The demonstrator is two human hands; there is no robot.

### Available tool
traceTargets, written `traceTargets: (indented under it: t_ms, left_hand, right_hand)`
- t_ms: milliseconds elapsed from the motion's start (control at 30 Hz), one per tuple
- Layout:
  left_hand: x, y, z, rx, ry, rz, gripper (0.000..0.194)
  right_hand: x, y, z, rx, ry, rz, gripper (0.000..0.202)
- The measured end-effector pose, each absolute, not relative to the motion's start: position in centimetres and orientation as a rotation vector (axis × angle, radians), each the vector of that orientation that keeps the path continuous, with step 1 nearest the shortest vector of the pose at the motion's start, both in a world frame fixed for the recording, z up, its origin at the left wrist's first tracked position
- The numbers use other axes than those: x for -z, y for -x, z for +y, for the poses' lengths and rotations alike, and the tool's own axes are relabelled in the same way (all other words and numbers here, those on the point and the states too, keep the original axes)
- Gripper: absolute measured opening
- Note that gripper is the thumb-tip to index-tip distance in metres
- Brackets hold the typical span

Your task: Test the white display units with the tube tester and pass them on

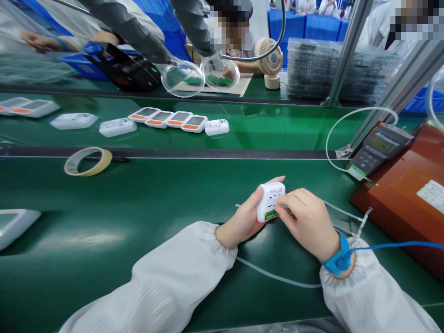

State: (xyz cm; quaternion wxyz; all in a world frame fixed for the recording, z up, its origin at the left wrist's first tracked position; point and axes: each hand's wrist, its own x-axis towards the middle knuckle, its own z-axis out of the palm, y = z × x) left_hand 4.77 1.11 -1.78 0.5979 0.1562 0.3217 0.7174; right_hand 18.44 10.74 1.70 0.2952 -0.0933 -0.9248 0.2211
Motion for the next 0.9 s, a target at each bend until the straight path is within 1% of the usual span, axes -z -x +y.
traceTargets:
  t_ms: [367, 667, 900]
  left_hand:
    - [2.02, -4.9, 0.87, -1.639, -0.476, 0.827, 0.061]
    - [1.9, -4.93, 0.94, -1.634, -0.458, 0.825, 0.066]
    - [2.69, -4.87, 0.94, -1.617, -0.559, 0.884, 0.068]
  right_hand:
    - [-1.77, -18.32, 10.38, -0.656, 0.301, -2.465, 0.014]
    - [-1.77, -18.25, 10.42, -0.667, 0.305, -2.463, 0.013]
    - [-1.69, -18.21, 10.21, -0.682, 0.316, -2.426, 0.011]
